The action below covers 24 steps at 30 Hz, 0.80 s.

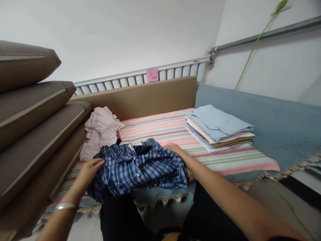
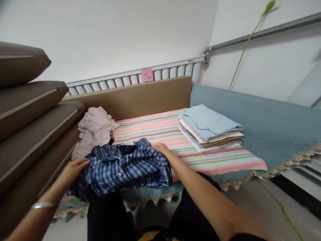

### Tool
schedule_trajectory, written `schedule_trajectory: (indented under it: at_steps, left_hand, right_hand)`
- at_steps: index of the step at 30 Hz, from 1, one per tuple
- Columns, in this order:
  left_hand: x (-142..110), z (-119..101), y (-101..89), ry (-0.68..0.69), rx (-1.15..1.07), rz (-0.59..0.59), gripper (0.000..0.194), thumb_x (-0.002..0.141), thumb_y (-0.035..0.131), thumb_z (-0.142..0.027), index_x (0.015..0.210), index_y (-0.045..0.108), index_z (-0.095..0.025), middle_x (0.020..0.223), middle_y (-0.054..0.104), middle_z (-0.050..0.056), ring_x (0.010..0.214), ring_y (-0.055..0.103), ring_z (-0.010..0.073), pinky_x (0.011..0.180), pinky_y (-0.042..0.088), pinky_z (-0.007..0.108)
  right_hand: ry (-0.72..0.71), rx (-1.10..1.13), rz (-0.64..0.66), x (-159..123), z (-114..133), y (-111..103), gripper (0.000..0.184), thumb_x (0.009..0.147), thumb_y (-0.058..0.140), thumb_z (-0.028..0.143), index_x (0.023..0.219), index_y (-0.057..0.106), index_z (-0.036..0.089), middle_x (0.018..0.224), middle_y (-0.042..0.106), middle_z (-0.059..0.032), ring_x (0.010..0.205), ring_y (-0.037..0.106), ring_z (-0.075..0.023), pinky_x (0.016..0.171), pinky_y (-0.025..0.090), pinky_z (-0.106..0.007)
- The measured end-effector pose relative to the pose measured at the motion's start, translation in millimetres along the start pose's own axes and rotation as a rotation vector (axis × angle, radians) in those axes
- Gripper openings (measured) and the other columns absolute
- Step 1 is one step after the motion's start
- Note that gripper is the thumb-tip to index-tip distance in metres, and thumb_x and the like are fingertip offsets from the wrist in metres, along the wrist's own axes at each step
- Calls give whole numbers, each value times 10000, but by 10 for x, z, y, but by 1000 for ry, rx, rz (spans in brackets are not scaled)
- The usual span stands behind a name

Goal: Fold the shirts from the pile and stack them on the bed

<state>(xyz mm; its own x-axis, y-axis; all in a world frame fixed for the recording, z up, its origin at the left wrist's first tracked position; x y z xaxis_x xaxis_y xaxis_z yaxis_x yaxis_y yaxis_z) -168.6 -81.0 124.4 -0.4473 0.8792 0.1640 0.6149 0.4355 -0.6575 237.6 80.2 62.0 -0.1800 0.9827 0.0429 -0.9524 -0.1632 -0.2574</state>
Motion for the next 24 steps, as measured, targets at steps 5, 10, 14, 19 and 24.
schedule_trajectory:
  at_steps: [5, 10, 14, 19, 24]
  left_hand:
    - [-369, 1040, 812, -156, -37, 179, 372, 500, 620, -512, 635, 706, -176, 752, 734, 90, 802, 662, 307, 802, 504, 418]
    - [-592, 1396, 827, -224, -86, 212, 358, 561, 600, -489, 710, 707, -182, 811, 736, 71, 841, 654, 282, 814, 492, 378]
    - [-614, 1422, 763, -242, -109, 215, 285, 568, 606, -448, 669, 691, -195, 754, 726, 46, 787, 648, 255, 763, 493, 336]
    - [-659, 1456, 711, -259, -117, 200, 246, 550, 596, -400, 636, 676, -184, 682, 701, 41, 718, 631, 224, 718, 488, 319]
    - [-765, 1503, 630, -279, -130, 192, 300, 556, 600, -409, 700, 681, -159, 746, 715, 64, 756, 634, 228, 745, 484, 338]
  right_hand:
    - [118, -220, 28, -205, -523, 202, 238, 853, 463, 265, 671, 580, 167, 628, 617, -12, 589, 565, -126, 605, 442, -252]
    - [-40, -366, 14, -737, -379, 75, 208, 831, 459, 304, 749, 614, 192, 808, 652, -41, 796, 571, -179, 750, 413, -279]
    - [-165, -450, 231, -1320, -261, 397, 279, 866, 402, 323, 768, 635, 208, 751, 658, -17, 721, 587, -160, 683, 418, -249]
    - [-64, -584, 643, -1852, -765, 1011, 217, 760, 515, 212, 851, 710, 238, 828, 710, -6, 763, 636, -163, 676, 432, -226]
    - [129, -708, 770, -1913, -1493, 1359, 445, 670, 615, 212, 1112, 646, 251, 895, 714, -29, 823, 658, -200, 709, 469, -261]
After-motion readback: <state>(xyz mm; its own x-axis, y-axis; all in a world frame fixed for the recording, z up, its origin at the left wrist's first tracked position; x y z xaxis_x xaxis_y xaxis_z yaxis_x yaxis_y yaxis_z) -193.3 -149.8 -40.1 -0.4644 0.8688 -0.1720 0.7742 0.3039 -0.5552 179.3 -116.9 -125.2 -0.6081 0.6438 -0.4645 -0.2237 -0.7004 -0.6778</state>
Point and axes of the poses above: each hand's wrist, its own x-axis towards the middle knuckle, its own y-axis out of the palm, z = x × y, the point moved 9 cm from there along x, towards the middle knuckle
